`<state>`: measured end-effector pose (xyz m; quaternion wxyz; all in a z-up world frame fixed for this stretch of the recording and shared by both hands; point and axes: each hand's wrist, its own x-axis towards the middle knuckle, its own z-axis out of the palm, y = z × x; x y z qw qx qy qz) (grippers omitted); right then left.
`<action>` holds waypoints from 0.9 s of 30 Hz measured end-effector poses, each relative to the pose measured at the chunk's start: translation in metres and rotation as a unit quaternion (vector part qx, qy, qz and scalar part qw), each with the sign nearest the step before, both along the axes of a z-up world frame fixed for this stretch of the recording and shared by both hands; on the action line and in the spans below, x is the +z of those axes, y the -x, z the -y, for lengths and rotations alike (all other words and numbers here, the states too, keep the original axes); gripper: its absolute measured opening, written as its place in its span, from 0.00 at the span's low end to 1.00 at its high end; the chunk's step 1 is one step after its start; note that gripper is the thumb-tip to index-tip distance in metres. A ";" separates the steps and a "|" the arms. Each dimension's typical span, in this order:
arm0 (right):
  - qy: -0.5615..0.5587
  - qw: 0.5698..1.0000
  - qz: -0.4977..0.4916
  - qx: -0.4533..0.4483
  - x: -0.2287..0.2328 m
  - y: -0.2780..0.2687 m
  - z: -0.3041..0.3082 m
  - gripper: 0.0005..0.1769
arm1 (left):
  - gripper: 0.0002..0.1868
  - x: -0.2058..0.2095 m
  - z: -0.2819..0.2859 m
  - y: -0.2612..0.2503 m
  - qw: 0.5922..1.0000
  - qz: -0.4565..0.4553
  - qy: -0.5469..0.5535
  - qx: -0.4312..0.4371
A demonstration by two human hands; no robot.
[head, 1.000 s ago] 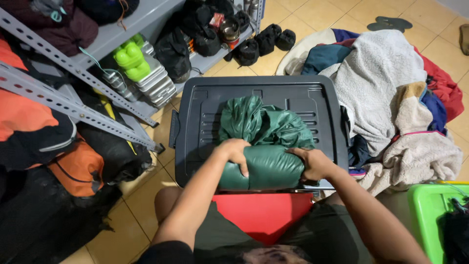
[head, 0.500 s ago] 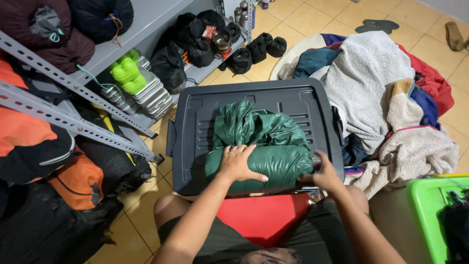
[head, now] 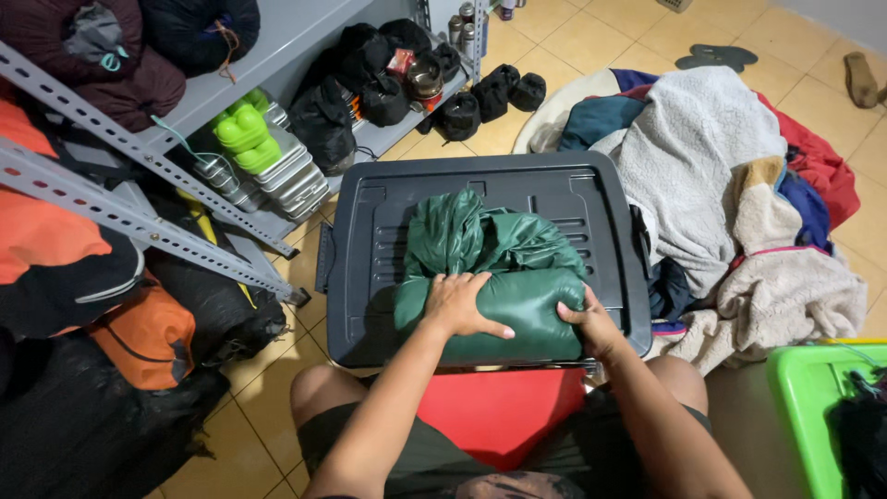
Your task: The person folds and rolls a green sleeping bag on top of a plastic storage bin lid by hand.
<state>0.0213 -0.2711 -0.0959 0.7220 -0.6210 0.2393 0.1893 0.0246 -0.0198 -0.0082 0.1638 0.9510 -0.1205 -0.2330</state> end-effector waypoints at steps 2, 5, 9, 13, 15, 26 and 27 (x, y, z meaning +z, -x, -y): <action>0.012 1.000 -0.004 0.007 -0.001 -0.002 0.007 0.43 | 0.66 -0.001 -0.003 0.000 1.000 -0.009 0.001 0.001; 0.150 0.986 0.042 0.063 0.009 -0.004 0.017 0.51 | 0.65 -0.001 -0.005 -0.002 1.000 0.007 0.009 0.000; 0.549 0.631 0.472 0.280 0.072 0.013 -0.021 0.53 | 0.65 -0.011 -0.006 -0.003 1.000 0.003 0.009 -0.006; 0.649 0.402 0.311 0.566 0.084 0.015 -0.058 0.76 | 0.65 -0.019 -0.013 -0.007 1.000 0.000 0.020 -0.011; 0.642 0.402 0.308 0.576 0.077 0.002 -0.058 0.76 | 0.65 -0.010 -0.014 -0.012 1.000 -0.004 0.027 -0.004; 0.583 0.464 0.345 0.570 0.057 -0.046 -0.057 0.72 | 0.69 0.004 -0.039 0.031 0.994 0.064 -0.087 -0.026; 0.553 0.502 0.318 0.584 0.057 -0.057 -0.058 0.73 | 0.70 -0.001 -0.043 0.020 0.994 0.067 -0.083 -0.034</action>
